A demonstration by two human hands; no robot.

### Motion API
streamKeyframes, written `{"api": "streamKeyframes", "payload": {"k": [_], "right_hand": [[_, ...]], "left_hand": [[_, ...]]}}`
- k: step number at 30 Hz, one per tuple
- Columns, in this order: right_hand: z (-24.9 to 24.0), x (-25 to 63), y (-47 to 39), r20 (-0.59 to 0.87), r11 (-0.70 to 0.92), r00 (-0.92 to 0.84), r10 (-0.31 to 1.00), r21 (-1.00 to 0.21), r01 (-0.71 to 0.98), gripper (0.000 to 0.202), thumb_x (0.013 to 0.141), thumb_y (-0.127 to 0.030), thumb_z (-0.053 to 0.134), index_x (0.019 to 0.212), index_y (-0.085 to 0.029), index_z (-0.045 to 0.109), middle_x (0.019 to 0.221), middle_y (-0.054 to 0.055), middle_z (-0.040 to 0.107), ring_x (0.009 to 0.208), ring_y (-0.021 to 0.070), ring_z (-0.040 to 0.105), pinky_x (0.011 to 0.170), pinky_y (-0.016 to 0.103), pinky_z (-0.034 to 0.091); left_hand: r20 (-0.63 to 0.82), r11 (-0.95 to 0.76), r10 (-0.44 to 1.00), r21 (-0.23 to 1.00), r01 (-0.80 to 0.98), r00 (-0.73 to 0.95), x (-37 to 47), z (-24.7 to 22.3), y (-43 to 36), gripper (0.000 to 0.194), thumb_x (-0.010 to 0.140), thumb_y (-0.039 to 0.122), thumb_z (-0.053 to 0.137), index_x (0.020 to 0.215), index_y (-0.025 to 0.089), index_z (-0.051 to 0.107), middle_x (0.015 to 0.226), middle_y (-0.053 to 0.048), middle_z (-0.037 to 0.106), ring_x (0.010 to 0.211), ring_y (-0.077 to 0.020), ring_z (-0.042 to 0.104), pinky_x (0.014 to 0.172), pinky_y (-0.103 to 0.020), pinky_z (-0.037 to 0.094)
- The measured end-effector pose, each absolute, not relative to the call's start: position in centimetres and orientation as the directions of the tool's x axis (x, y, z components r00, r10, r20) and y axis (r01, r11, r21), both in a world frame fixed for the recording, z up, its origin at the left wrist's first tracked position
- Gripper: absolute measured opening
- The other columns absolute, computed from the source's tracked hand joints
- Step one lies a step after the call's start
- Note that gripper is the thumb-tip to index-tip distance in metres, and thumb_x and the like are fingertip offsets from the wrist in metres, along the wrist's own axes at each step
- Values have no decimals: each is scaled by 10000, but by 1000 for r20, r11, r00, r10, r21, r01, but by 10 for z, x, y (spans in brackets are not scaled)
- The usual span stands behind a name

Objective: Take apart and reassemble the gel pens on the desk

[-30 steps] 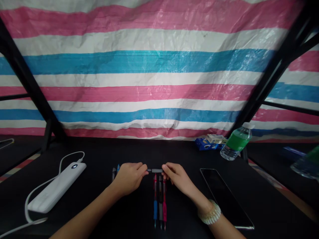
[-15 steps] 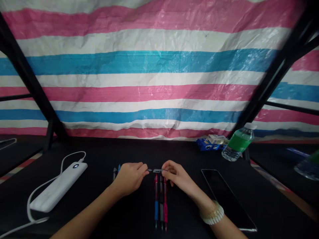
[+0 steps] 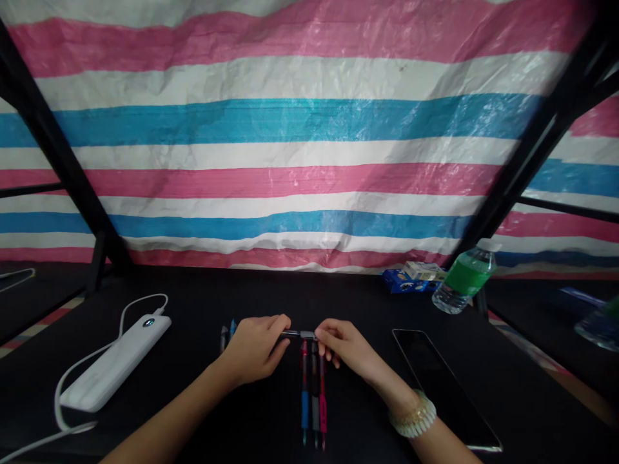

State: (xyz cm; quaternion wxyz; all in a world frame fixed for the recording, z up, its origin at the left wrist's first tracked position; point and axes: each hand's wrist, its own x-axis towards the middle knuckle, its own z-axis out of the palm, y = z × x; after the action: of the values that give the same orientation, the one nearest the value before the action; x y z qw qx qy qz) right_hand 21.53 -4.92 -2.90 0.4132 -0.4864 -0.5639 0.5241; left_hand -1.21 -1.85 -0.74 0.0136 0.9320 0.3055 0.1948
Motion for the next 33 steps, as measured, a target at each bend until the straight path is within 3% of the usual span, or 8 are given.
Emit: {"api": "streamKeyframes", "payload": {"k": [5, 10, 16, 23, 29, 33], "right_hand": [[-24, 215, -51, -54, -48, -153, 987, -998, 44, 285, 713, -400, 717, 792, -152, 600, 582, -27, 606, 514, 112, 560, 403, 188, 393], [-19, 215, -53, -54, -54, -130, 990, -999, 4, 269, 699, -368, 728, 780, -154, 587, 574, -31, 601, 516, 108, 549, 420, 193, 397], [-17, 215, -54, -32, -35, -105, 994, -999, -32, 269, 691, -365, 742, 765, -168, 573, 585, -35, 593, 503, 101, 535, 444, 207, 403], [-17, 216, -52, -27, -30, -33, 999, -994, -107, 220, 658, -293, 732, 739, -179, 563, 562, -45, 550, 495, 100, 491, 415, 199, 357], [-18, 218, -50, -23, -16, 39, 999, -982, -188, 149, 643, -225, 681, 710, -185, 554, 521, -57, 508, 471, 95, 441, 417, 207, 323], [-18, 220, -48, -38, -15, 86, 996, -967, -253, 137, 625, -216, 654, 690, -190, 536, 491, -62, 481, 457, 95, 411, 411, 212, 304]], "left_hand": [[341, -793, 608, 231, 563, 717, -13, -8, -17, 44, 903, 182, 401, 920, 215, 425, 800, 2, 600, 681, -178, 577, 612, -291, 337], [318, -755, 654, 339, 562, 687, -13, -5, -16, 75, 887, 164, 445, 931, 224, 450, 852, 13, 583, 704, -166, 565, 638, -281, 355], [363, -722, 685, 455, 521, 632, -14, -2, -14, 86, 904, 198, 473, 955, 227, 536, 980, -9, 566, 755, -146, 567, 690, -269, 411], [465, -662, 738, 639, 392, 489, -13, -9, -4, 120, 884, 226, 540, 903, 203, 657, 864, -27, 605, 745, -143, 576, 656, -244, 434], [334, -436, 870, 864, 251, 362, -14, -16, 4, 160, 793, 283, 642, 916, 182, 662, 851, -34, 643, 769, -162, 607, 628, -238, 469], [268, -321, 900, 941, 107, 345, -16, -16, 9, 212, 750, 308, 679, 900, 160, 656, 848, -42, 637, 735, -160, 600, 621, -260, 491]]}}
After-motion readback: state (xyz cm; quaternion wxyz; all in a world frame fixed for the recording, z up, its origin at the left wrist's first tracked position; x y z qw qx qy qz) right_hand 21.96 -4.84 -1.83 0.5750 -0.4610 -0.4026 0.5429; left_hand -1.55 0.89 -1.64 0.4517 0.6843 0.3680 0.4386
